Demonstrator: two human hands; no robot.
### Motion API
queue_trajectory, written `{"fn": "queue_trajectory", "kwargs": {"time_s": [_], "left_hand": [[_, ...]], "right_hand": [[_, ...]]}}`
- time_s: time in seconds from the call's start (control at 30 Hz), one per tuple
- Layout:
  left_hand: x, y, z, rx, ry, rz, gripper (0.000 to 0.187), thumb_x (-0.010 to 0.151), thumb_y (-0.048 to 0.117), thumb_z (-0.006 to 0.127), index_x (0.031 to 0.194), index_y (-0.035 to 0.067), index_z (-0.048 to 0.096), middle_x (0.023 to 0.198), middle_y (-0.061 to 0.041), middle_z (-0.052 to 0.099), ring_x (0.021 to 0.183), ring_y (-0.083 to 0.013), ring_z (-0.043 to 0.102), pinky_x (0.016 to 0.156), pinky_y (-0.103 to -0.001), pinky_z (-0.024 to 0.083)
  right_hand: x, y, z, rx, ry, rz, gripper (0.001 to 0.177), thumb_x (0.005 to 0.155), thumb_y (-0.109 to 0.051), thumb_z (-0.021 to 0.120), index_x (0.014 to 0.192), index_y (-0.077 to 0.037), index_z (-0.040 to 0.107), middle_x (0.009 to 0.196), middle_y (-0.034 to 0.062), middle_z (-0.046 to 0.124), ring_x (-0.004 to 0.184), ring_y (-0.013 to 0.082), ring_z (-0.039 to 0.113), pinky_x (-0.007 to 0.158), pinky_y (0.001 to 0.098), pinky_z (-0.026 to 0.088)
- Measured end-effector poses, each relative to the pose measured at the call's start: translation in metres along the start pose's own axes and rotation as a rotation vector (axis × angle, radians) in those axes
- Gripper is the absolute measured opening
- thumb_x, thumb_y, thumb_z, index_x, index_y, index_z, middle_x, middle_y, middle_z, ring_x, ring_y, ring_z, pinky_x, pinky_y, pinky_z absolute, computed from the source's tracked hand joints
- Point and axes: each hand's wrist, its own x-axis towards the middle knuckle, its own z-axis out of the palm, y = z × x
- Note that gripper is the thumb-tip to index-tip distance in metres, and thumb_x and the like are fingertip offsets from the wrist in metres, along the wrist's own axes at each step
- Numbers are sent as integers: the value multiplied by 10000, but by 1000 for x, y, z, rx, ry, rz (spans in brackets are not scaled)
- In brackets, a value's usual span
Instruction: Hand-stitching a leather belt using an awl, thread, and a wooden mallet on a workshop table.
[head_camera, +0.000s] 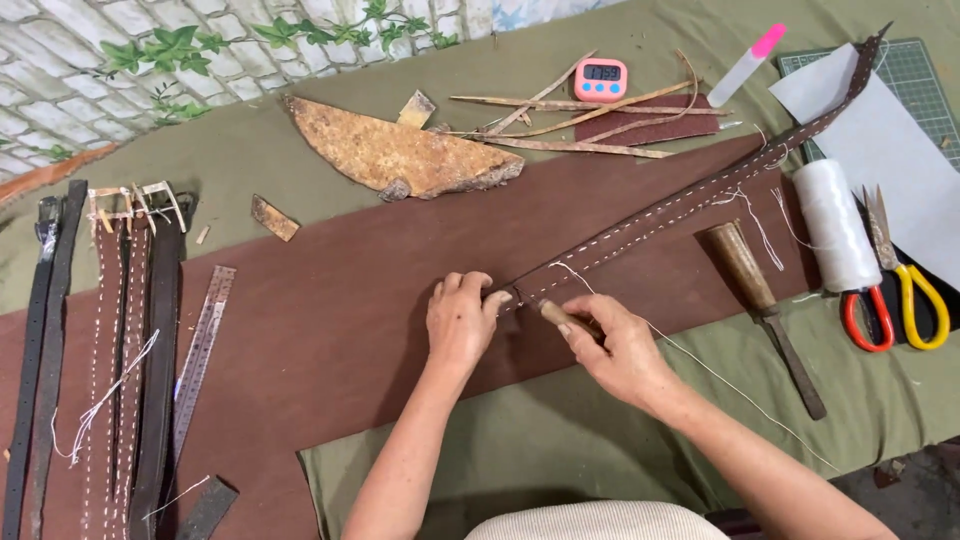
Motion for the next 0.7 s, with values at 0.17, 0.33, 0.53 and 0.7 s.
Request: {"fn": "queue_trajectory", "kwargs": {"time_s": [0.17,0.33,0.53,0.7], "left_hand": [[5,14,0,61,-182,-105,332,859,421,776,1063,190,655,1018,-50,633,1036,-321,652,895,-494,504],[15,24,-16,23,-267,-117,224,872,372,768,977,204,665,1004,-33,623,1074,-307,630,927,-484,493],[10,33,-25,-89,-296,-141,255,905,348,730,1069,169,652,1018,-107,680,1079,-352,663,944,-505,509],[-13,18,2,-66,-252,-79,233,938,382,678,1048,177,687,1022,-73,662,1088,-359,644,955,-526,501]], "right_hand": [[4,-5,7,1178,-319,875,442,1022,-203,527,1421,-13,512,835,211,597,496,174,477,352,244,278],[6,3,15,1366,-469,991,334,1052,-316,512,1125,-13,632,660,23,368,430,94,343,302,183,213],[-3,11,22,975,-354,775,260,1044,-265,582,948,-26,617,557,84,456,383,152,435,292,235,256],[-19,43,33,132,-215,331,276,917,-350,763,1151,-204,748,858,77,762,847,246,751,756,369,583]]}}
